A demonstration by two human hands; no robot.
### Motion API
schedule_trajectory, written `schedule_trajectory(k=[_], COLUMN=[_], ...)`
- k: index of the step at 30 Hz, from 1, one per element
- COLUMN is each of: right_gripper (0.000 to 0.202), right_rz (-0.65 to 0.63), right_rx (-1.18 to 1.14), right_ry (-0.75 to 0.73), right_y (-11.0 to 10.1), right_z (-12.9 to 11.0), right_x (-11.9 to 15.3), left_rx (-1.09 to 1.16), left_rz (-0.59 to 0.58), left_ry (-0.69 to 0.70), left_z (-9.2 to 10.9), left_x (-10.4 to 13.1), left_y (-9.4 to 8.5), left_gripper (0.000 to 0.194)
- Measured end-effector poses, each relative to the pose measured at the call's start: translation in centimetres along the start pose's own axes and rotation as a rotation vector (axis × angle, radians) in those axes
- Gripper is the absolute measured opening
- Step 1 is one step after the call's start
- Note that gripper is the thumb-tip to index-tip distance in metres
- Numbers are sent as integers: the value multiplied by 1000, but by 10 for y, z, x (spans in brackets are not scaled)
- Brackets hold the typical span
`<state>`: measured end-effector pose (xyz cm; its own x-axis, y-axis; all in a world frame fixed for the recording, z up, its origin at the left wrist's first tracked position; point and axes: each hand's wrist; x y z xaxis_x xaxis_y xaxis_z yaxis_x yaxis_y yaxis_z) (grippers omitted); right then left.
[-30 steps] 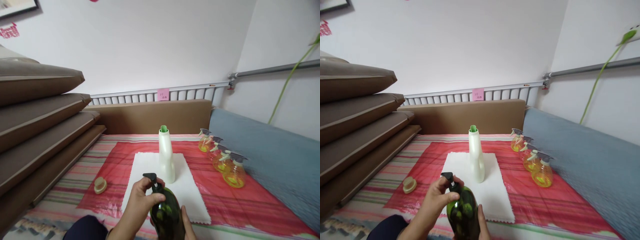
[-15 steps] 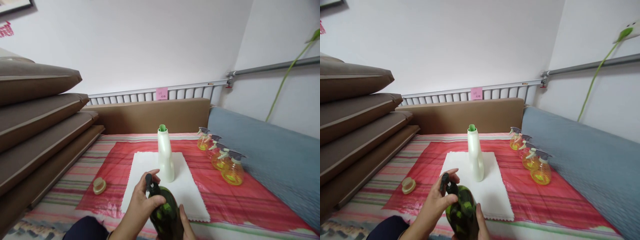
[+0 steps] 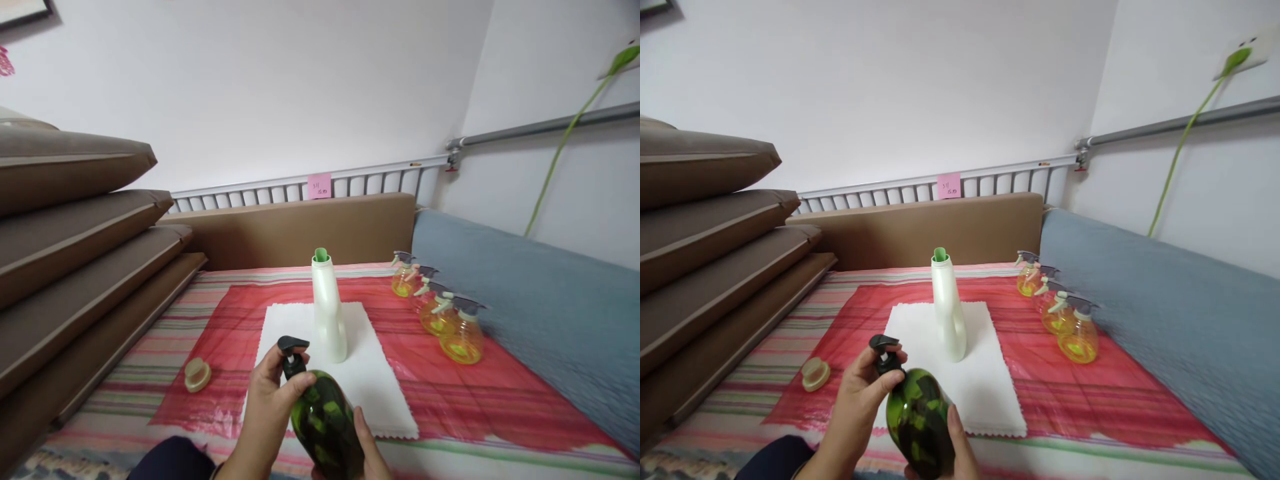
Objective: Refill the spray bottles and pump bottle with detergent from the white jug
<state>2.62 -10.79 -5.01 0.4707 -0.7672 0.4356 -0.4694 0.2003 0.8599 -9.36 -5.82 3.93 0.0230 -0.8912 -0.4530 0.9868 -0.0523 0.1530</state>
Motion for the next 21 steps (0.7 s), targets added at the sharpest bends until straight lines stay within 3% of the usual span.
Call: schedule_trajectory(k=[3, 8, 14, 19, 21], right_gripper=[61, 57, 54, 63, 61], right_rz=[-6, -33, -32, -36, -37], right_rx=[11, -7, -7, -38, -64], right_ry=[59, 85, 78, 65, 27], right_y=[-2, 1, -4, -26, -37], right_z=[-2, -4, -5, -12, -18], right_x=[-1, 2, 0, -1, -1], left_rx=[91, 362, 374, 316, 298], left_rz=[34, 198, 160, 415, 441], left_ry=[2, 101, 0, 313, 325], left_z=[3, 16, 25, 47, 43], left_x=[-4, -16, -15, -42, -56], left_y=[-2, -5, -1, -33, -41], left_gripper=[26, 15, 13, 9, 9])
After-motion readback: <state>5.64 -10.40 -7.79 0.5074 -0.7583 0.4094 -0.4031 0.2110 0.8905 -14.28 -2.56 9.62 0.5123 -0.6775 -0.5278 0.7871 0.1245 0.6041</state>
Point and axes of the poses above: each hand's wrist, its own x-axis away from the middle knuckle, its own y-axis out of the palm, z = x × y, and after that the axes turned 14 degrees about y, right-handed
